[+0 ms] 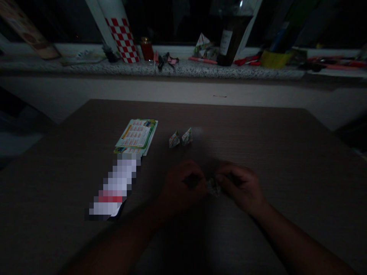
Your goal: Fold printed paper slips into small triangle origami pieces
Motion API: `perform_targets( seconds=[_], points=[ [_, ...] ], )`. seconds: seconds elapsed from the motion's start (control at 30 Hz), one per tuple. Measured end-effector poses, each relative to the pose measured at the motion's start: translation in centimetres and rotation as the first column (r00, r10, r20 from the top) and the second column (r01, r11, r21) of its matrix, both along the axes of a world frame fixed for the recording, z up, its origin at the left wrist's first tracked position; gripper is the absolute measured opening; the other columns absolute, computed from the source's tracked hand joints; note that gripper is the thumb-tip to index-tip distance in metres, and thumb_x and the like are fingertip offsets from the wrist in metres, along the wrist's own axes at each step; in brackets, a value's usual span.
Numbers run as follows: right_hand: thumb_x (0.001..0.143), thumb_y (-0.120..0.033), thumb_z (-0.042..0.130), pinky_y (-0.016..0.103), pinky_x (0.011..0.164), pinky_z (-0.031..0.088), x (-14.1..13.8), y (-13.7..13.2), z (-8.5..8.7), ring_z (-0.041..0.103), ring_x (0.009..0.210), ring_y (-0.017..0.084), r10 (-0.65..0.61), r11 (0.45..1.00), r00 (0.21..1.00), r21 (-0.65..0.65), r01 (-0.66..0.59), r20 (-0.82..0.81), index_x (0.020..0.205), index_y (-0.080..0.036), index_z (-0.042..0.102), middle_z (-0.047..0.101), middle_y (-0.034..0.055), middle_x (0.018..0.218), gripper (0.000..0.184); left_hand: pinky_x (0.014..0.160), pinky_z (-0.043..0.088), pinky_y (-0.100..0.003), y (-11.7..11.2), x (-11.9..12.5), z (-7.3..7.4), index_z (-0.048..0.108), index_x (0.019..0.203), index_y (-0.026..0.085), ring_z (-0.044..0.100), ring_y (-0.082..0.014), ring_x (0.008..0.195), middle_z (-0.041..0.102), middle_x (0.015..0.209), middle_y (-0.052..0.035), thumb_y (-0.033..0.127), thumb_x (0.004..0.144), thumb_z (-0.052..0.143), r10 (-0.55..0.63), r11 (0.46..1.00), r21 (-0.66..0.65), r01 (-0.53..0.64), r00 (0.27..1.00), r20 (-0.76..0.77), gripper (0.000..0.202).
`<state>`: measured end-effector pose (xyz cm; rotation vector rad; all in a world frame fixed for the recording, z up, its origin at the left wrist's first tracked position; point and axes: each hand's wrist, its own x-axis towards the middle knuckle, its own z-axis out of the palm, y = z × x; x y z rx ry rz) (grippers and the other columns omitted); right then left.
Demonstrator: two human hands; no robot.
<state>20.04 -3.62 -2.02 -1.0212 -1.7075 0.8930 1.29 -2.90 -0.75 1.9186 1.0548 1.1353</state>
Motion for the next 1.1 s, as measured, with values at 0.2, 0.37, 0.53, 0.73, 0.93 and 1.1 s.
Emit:
perform_targets(
  seconds=[0.2,0.37,0.53,0.73,0.93,1.1],
  points=[
    [0.089,-0.032,0.056,0.026,0.06,0.043,0.2,0.1,-1.0,0.053,0.068,0.015,-0.1,0.982,0.976,-0.18,0.065,-0.192,0.083,-0.02,0.059,0.057,0.0019,0.075,0.014,0.059,0.042,-0.022,-0.2,0.0,0.1,0.058,0.066,0.016,0.055,-0.0107,0.063,0.058,0.068,0.0006,0.011,0.071,0.061,0.019,1.0,0.006,-0.02,0.998,0.058,0.008],
    [0.09,-0.036,0.055,0.024,0.058,0.043,-0.1,0.3,-1.2,0.052,0.065,0.013,-0.198,0.95,0.9,-0.301,0.078,-0.389,0.083,-0.02,0.055,0.058,0.0014,0.079,0.017,0.058,0.044,-0.02,-0.5,0.1,-0.1,0.06,0.067,0.016,0.057,-0.0098,0.063,0.061,0.07,0.0,0.01,0.069,0.064,-0.027,0.998,0.058,0.023,0.998,0.061,0.008],
    [0.089,-0.039,0.056,0.021,0.051,0.042,-0.9,0.2,-1.0,0.05,0.058,0.011,-0.265,0.935,0.838,-0.341,0.101,-0.478,0.081,-0.022,0.05,0.057,-0.0015,0.073,0.02,0.058,0.046,-0.019,-1.0,0.7,-0.2,0.062,0.071,0.017,0.06,-0.0099,0.063,0.066,0.073,-0.0013,0.011,0.069,0.065,-0.111,0.979,0.174,0.108,0.994,0.01,0.007],
    [0.087,-0.044,0.058,0.016,0.042,0.037,-2.0,-0.2,-0.6,0.043,0.047,0.007,-0.353,0.91,0.82,-0.37,0.188,-0.451,0.081,-0.022,0.047,0.052,-0.0057,0.062,0.026,0.061,0.047,-0.018,-1.8,2.0,-0.5,0.061,0.073,0.014,0.059,-0.0099,0.066,0.066,0.073,-0.0036,0.011,0.072,0.062,-0.197,0.902,0.382,0.202,0.979,-0.051,0.004],
    [0.087,-0.045,0.059,0.015,0.04,0.035,-1.9,-0.1,-0.5,0.042,0.045,0.006,-0.308,0.931,0.849,-0.321,0.175,-0.43,0.082,-0.022,0.046,0.05,-0.0066,0.059,0.027,0.067,0.046,-0.024,-1.8,1.8,-0.6,0.059,0.079,0.015,0.058,-0.0133,0.072,0.064,0.076,-0.0047,0.015,0.073,0.06,-0.276,0.939,0.201,0.278,0.96,-0.04,0.005],
    [0.091,-0.041,0.053,0.017,0.041,0.037,-1.5,-0.3,-0.9,0.044,0.047,0.007,-0.285,0.946,0.898,-0.248,0.207,-0.335,0.086,-0.022,0.046,0.049,-0.0059,0.061,0.021,0.066,0.043,-0.025,-1.5,1.3,-0.1,0.058,0.082,0.014,0.055,-0.014,0.071,0.061,0.077,-0.0045,0.028,0.079,0.059,-0.268,0.955,-0.11,0.276,0.96,0.084,0.015]
  ],
)
